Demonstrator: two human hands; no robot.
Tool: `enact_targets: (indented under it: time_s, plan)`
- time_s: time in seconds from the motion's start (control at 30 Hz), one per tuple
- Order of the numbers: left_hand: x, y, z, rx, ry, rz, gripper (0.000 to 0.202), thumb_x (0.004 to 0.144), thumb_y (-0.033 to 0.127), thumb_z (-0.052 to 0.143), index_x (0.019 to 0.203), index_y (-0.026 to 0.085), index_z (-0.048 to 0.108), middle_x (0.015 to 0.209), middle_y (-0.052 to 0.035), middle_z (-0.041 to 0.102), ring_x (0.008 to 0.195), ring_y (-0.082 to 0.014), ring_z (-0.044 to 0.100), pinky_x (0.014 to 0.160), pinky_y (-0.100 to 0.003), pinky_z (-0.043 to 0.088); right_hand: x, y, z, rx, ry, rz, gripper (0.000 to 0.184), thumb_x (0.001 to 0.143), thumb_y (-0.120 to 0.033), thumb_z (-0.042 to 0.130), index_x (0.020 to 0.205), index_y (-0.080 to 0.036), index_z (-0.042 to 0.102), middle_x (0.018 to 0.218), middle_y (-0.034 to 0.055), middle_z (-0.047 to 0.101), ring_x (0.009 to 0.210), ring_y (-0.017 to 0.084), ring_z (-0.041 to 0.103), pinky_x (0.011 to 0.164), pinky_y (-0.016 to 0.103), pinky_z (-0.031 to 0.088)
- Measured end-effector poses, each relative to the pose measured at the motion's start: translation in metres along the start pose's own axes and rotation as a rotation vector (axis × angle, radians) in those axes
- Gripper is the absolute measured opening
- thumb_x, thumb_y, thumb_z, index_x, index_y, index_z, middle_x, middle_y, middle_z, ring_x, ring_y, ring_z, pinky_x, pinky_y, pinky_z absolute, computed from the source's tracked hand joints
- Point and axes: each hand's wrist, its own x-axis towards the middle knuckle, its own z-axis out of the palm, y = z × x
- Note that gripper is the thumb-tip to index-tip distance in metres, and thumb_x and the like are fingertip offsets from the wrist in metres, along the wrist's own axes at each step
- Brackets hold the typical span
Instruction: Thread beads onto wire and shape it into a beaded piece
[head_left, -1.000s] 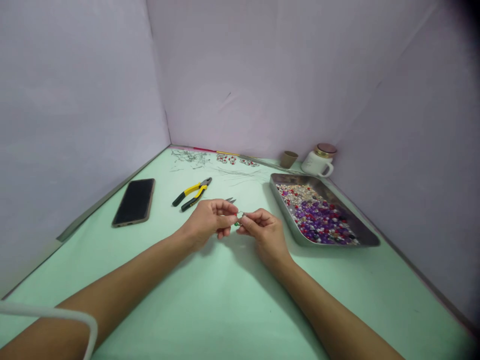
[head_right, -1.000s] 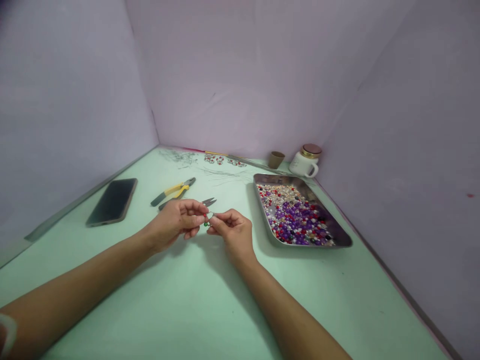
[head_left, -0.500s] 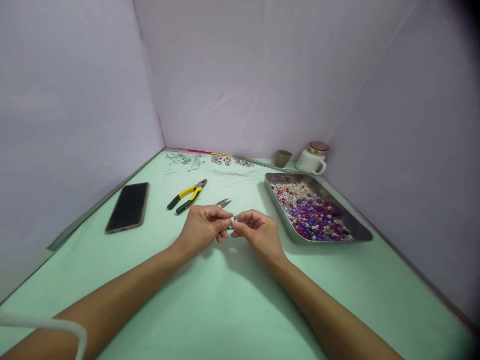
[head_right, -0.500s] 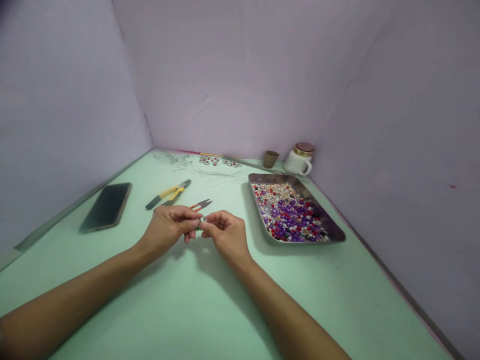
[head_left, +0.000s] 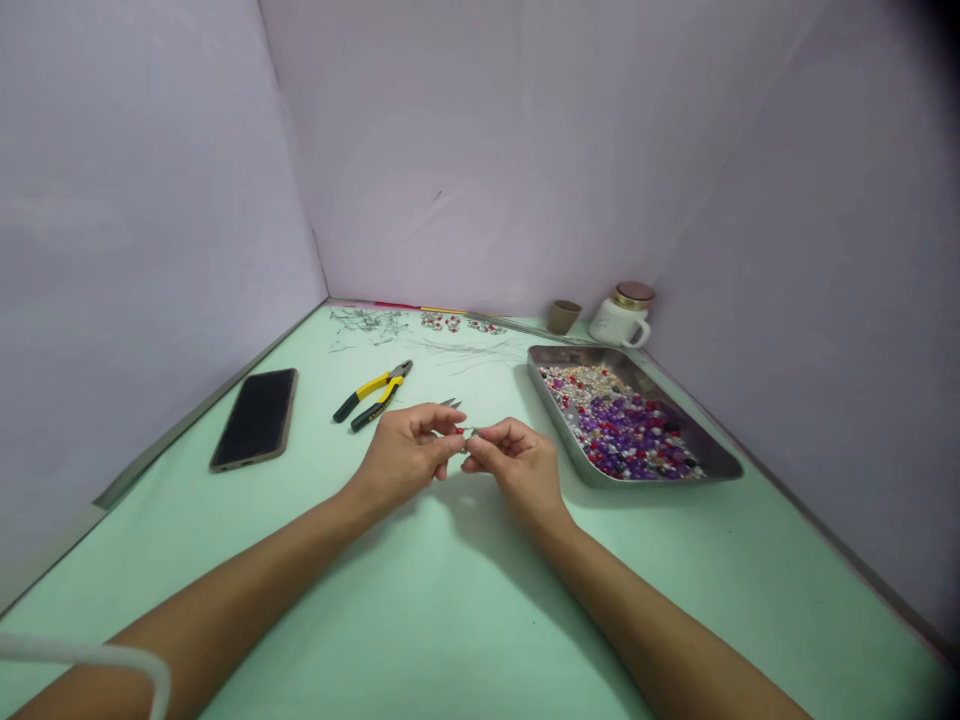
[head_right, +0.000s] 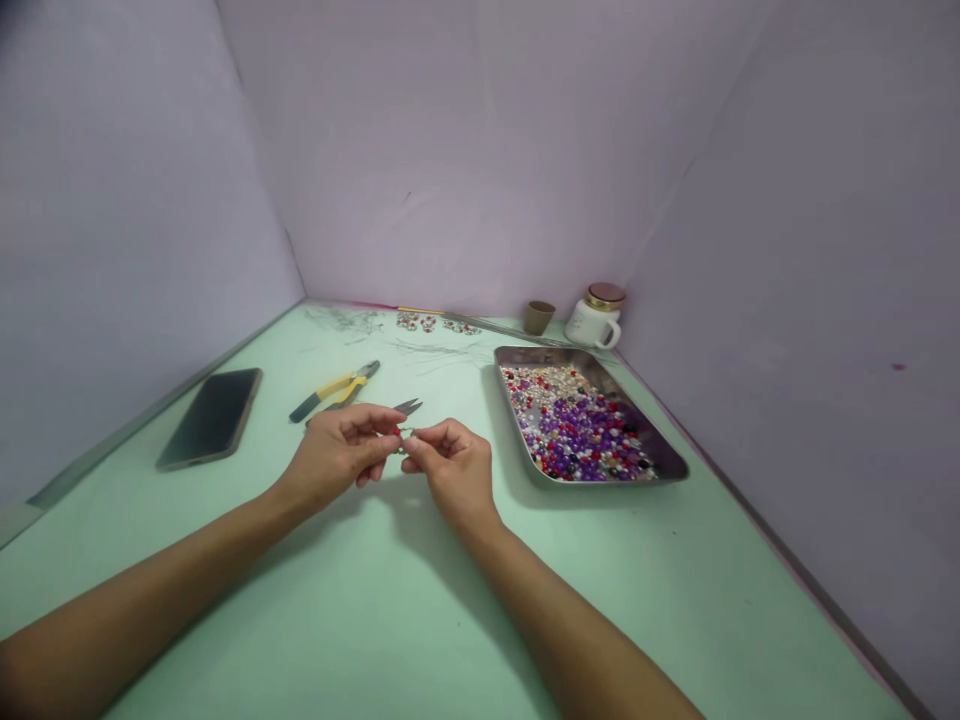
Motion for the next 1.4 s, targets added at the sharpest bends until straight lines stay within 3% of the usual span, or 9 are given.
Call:
enact_targets:
  time_s: [0.13, 0.33, 0.7, 0.9, 0.97, 1.03, 1.13, 1.2, 1.4]
  plan:
    - [-0.001, -0.002, 0.003, -0.013, 0.01, 0.04, 0.018, 0.066, 0.02, 0.059, 0.082, 0.013, 0.06, 0.07, -0.0003, 0.057, 0.042, -0.0057, 0.048, 0.037, -0.018, 0.038, 0.0, 0.0, 0.0, 0.011, 0.015, 0.008, 0.018, 0.059, -0.027, 0.068, 0.065, -0.015, 0.056, 0.052, -0.0029, 0.059, 0.047, 0.011, 0.059, 0.051, 0.025, 0.051]
    - [0.0, -0.01, -0.002, 0.122, 0.01, 0.123, 0.012, 0.069, 0.014, 0.052, 0.074, 0.014, 0.064, 0.049, 0.0033, 0.051, 0.041, -0.0067, 0.046, 0.04, -0.018, 0.037, 0.001, 0.001, -0.004, -0.168, -0.079, -0.051, 0.015, 0.061, -0.024, 0.067, 0.062, -0.015, 0.056, 0.052, -0.0025, 0.057, 0.049, 0.012, 0.059, 0.048, 0.021, 0.046]
    - [-0.002, -0.011, -0.006, 0.533, -0.051, 0.617, 0.022, 0.07, 0.004, 0.044, 0.068, 0.016, 0.063, 0.058, 0.0003, 0.06, 0.053, -0.0089, 0.051, 0.058, -0.022, 0.042, 0.0, 0.005, -0.006, -0.416, -0.138, -0.147, 0.013, 0.064, -0.025, 0.063, 0.061, -0.017, 0.054, 0.053, -0.0019, 0.055, 0.048, 0.011, 0.055, 0.046, 0.022, 0.043]
    - [0.001, -0.015, -0.01, 0.703, -0.142, 0.751, 0.024, 0.068, 0.004, 0.04, 0.071, 0.015, 0.062, 0.056, -0.0018, 0.055, 0.054, -0.0113, 0.049, 0.05, -0.022, 0.039, 0.0, 0.008, -0.007, -0.509, -0.138, -0.183, 0.01, 0.065, -0.023, 0.061, 0.06, -0.017, 0.055, 0.052, -0.0021, 0.055, 0.048, 0.011, 0.052, 0.046, 0.022, 0.042]
    - [0.001, -0.016, -0.009, 0.648, -0.131, 0.674, 0.022, 0.071, 0.007, 0.041, 0.074, 0.016, 0.061, 0.061, -0.0021, 0.058, 0.056, -0.0113, 0.051, 0.054, -0.023, 0.042, 0.002, 0.006, -0.006, -0.437, -0.116, -0.131, 0.012, 0.064, -0.024, 0.062, 0.059, -0.016, 0.054, 0.05, -0.0025, 0.054, 0.046, 0.01, 0.051, 0.045, 0.021, 0.042]
    - [0.001, -0.016, -0.006, 0.498, -0.076, 0.484, 0.018, 0.074, 0.013, 0.044, 0.083, 0.016, 0.06, 0.072, -0.0022, 0.061, 0.053, -0.0091, 0.051, 0.054, -0.023, 0.044, 0.003, 0.003, -0.003, -0.309, -0.068, -0.045, 0.015, 0.064, -0.026, 0.063, 0.059, -0.016, 0.054, 0.051, -0.0022, 0.055, 0.044, 0.01, 0.053, 0.045, 0.021, 0.044]
    - [0.0, -0.016, 0.001, 0.227, -0.054, 0.172, 0.022, 0.074, 0.022, 0.049, 0.094, 0.017, 0.054, 0.083, -0.0029, 0.06, 0.043, -0.0053, 0.049, 0.043, -0.02, 0.042, 0.004, 0.0, 0.001, -0.167, -0.014, 0.048, 0.016, 0.063, -0.028, 0.064, 0.061, -0.014, 0.055, 0.053, -0.0012, 0.058, 0.043, 0.01, 0.055, 0.045, 0.021, 0.046]
    - [-0.001, -0.014, 0.004, 0.093, -0.07, 0.064, 0.02, 0.071, 0.023, 0.053, 0.09, 0.016, 0.054, 0.077, -0.0015, 0.058, 0.043, -0.0061, 0.05, 0.039, -0.018, 0.041, 0.003, 0.0, 0.002, -0.128, -0.03, 0.068, 0.016, 0.063, -0.027, 0.064, 0.061, -0.013, 0.056, 0.053, -0.001, 0.058, 0.044, 0.01, 0.055, 0.046, 0.021, 0.047]
    - [0.002, -0.008, 0.006, -0.137, -0.012, -0.082, 0.012, 0.066, 0.015, 0.055, 0.077, 0.013, 0.049, 0.046, 0.0044, 0.051, 0.038, -0.0111, 0.052, 0.036, -0.022, 0.044, 0.002, 0.001, -0.002, -0.151, -0.138, -0.008, 0.014, 0.067, -0.027, 0.061, 0.069, -0.014, 0.061, 0.056, 0.0001, 0.061, 0.05, 0.012, 0.059, 0.052, 0.024, 0.05]
